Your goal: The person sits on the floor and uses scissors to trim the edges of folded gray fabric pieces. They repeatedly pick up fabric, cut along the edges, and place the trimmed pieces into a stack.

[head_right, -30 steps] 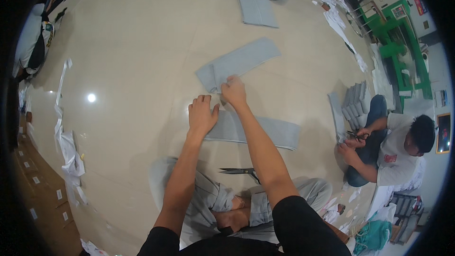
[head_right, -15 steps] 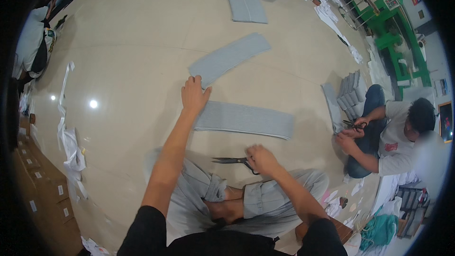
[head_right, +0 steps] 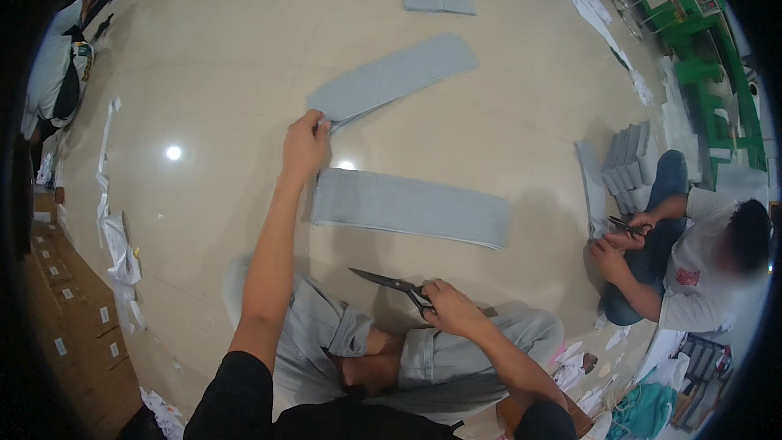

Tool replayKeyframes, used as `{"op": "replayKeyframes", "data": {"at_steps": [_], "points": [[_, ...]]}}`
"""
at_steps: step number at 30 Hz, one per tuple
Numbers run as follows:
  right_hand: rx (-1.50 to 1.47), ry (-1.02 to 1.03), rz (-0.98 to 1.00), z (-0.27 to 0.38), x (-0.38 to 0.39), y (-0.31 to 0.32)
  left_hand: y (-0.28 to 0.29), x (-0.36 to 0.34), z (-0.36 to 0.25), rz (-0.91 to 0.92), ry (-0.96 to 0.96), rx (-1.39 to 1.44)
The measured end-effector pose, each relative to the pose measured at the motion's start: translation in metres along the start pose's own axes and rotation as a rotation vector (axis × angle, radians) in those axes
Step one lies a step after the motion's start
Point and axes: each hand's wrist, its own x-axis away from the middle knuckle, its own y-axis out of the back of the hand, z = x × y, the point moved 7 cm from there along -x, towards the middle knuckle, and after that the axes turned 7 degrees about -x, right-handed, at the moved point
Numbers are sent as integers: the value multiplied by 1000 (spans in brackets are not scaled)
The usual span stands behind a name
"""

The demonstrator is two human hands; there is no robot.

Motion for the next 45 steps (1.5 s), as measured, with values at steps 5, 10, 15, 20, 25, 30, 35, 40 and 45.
{"op": "replayKeyframes", "data": {"at_steps": [5, 10, 15, 20, 25, 30, 35, 40, 45], "points": [[-958, -165, 308, -22, 4, -21, -6, -13, 17, 53, 198, 560], [-1234, -34, 427, 27, -24, 61, 10, -13, 13, 108, 338, 741], [-1146, 148, 252, 36, -101, 125, 17, -16, 15, 150, 316, 661], [-1361, 206, 401, 41, -160, 139, 28, -17, 17, 152, 299, 575], [-1330, 125, 385, 46, -195, 134, 35, -16, 20, 122, 264, 499], [-1323, 85, 314, 54, -210, 121, 40, -16, 12, 134, 253, 511], [-1336, 136, 211, 63, -218, 123, 43, -16, 10, 155, 274, 498], [-1156, 64, 171, 57, -225, 122, 45, -16, 8, 178, 299, 484], [-1240, 91, 120, 50, -203, 126, 53, -17, 19, 43, 275, 339]]}}
